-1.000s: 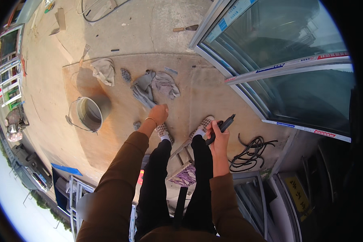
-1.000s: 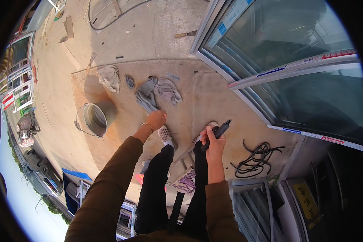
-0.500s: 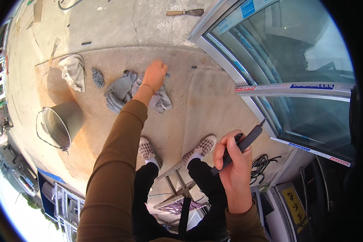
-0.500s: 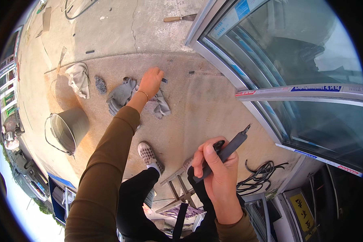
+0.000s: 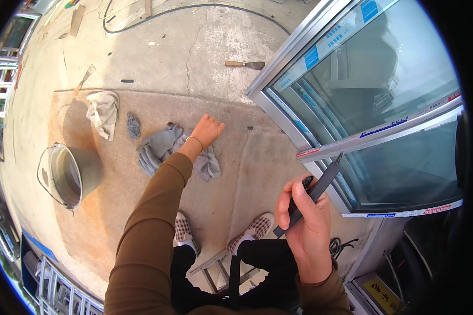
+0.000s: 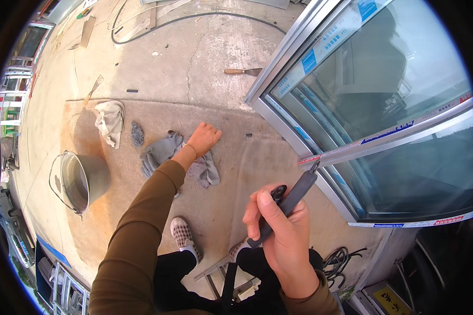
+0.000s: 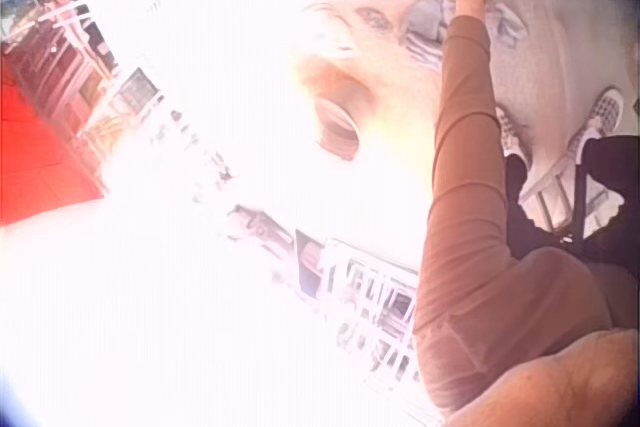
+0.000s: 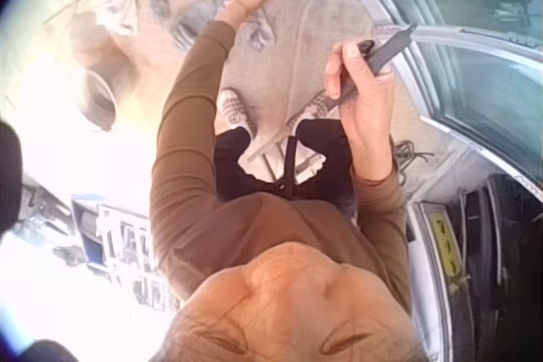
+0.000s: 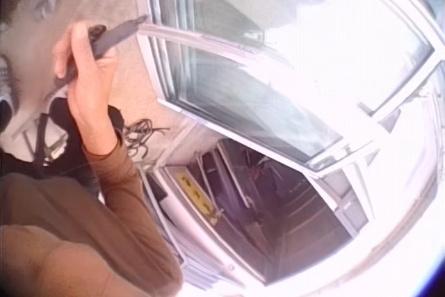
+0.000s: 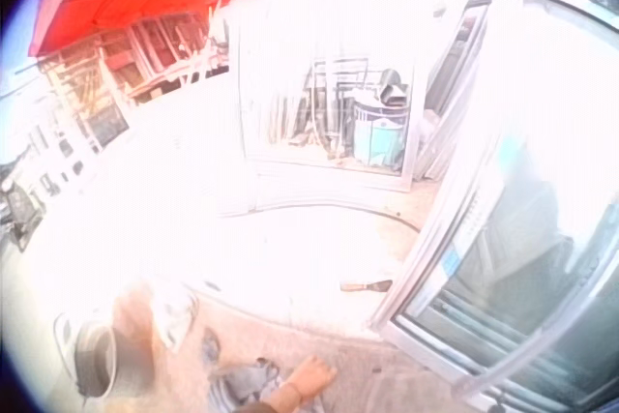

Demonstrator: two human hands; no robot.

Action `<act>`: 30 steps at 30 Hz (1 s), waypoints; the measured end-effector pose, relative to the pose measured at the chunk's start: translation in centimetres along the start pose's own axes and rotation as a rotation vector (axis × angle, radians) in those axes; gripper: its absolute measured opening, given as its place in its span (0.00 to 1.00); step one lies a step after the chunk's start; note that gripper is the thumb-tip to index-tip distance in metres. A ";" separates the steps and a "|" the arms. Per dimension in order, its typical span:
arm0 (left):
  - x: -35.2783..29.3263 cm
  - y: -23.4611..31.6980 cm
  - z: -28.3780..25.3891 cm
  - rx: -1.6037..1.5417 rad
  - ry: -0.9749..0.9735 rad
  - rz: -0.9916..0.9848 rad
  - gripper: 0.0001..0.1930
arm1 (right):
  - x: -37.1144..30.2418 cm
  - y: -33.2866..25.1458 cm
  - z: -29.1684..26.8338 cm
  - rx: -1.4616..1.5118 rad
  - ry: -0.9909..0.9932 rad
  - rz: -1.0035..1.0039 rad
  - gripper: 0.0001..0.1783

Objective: The person assembles a window frame by inserting a long aluminum profile into the frame's channel, then secures a coiled black rubber seal with a green zip tie. The person then walks to a workbench, places the seal and a bucket on the table, and returns to the frame to prepare a caulking gun.

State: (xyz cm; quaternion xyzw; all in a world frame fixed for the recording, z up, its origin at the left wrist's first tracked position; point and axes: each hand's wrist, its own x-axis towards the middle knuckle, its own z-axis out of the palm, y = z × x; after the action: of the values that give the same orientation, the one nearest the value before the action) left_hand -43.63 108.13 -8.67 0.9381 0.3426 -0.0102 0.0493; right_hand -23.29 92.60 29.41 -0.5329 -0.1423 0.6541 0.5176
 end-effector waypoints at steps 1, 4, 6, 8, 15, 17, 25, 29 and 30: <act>-0.4 0.2 -1.4 -0.029 0.035 -0.029 0.06 | -0.6 0.0 0.1 0.007 -0.014 -0.017 0.12; -1.4 1.3 -7.6 -0.462 0.038 -0.356 0.04 | -2.1 0.0 0.7 -0.095 -0.016 -0.080 0.14; -3.9 3.2 -12.7 -0.862 0.072 -0.543 0.03 | -2.8 -0.1 1.4 -0.117 -0.077 -0.097 0.16; -6.1 4.3 -19.2 -1.218 0.179 -0.621 0.02 | -3.4 0.0 2.4 -0.148 -0.163 -0.188 0.17; -20.7 12.6 -40.2 -1.645 0.538 -0.552 0.05 | -8.1 0.7 4.3 -0.192 -0.425 -0.145 0.17; -25.5 15.9 -43.9 -1.693 0.596 -0.579 0.05 | -10.5 0.3 4.1 -0.187 -0.612 -0.135 0.14; -36.9 26.8 -50.2 -1.733 0.670 -0.557 0.03 | -22.5 -2.5 4.7 -0.305 -0.911 -0.182 0.18; -36.9 29.6 -51.7 -1.811 0.619 -0.408 0.06 | -25.4 -3.9 3.9 -0.445 -0.872 -0.281 0.19; -36.5 29.7 -52.1 -1.840 0.619 -0.325 0.06 | -25.6 -4.1 3.5 -0.499 -0.860 -0.273 0.17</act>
State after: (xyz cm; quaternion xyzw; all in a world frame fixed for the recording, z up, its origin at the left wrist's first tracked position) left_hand -53.17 67.28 47.60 0.4366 0.3394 0.5000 0.6665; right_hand -26.79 74.41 47.88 -0.2997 -0.5621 0.6868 0.3499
